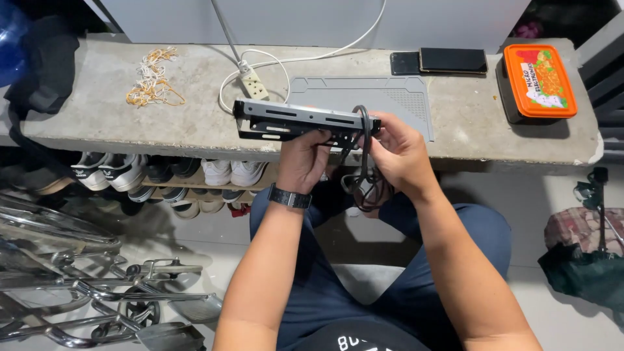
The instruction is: Testing a LED floodlight by connecting it to power and then selecting tools from a repair kit
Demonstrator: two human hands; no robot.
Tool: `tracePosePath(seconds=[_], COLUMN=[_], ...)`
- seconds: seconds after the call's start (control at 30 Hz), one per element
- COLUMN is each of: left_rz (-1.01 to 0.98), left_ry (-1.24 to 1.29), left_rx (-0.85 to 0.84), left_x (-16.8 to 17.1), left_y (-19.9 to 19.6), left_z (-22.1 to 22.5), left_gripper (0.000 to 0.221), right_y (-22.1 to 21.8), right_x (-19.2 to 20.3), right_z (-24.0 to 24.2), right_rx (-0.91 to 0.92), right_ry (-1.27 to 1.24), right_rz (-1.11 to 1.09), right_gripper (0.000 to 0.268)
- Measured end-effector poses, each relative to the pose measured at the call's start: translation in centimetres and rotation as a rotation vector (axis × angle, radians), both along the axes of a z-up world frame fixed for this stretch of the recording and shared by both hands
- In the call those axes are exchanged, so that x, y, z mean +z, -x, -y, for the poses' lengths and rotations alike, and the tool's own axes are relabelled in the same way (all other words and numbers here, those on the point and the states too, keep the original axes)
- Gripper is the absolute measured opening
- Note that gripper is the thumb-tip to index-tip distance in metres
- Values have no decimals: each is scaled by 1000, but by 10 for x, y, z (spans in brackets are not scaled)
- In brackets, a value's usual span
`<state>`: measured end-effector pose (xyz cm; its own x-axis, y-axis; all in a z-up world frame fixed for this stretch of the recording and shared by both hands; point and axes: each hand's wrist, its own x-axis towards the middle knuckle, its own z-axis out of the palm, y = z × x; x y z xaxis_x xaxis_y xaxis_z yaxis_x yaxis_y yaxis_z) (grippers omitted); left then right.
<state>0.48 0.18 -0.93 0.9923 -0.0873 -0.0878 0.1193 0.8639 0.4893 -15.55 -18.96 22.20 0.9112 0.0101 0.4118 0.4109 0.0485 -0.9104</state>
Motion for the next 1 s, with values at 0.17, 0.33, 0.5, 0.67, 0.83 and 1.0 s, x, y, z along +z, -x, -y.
tracePosePath(seconds=[0.17, 0.33, 0.5, 0.67, 0.83, 1.0], left_rz=[146, 219, 461, 304, 129, -5], left_ry=[-64, -67, -3, 93, 187, 69], left_rx=[-34, -90, -181, -163, -95, -73], left_x=[189, 196, 221, 144, 123, -66], left_y=[98, 127, 170, 137, 110, 35], left_z=[9, 12, 13, 17, 6, -17], left_gripper=[41, 56, 89, 77, 67, 77], right_y=[5, -1, 0, 9, 25, 22], right_x=[1, -17, -34, -34, -32, -48], right_z=[-11, -8, -1, -5, -8, 8], right_rx=[-300, -591, -766, -640, -361, -310], right_ry=[226, 425, 336, 392, 393, 198], right_rz=[352, 618, 534, 529, 375, 201], right_gripper=[26, 20, 27, 32, 57, 79])
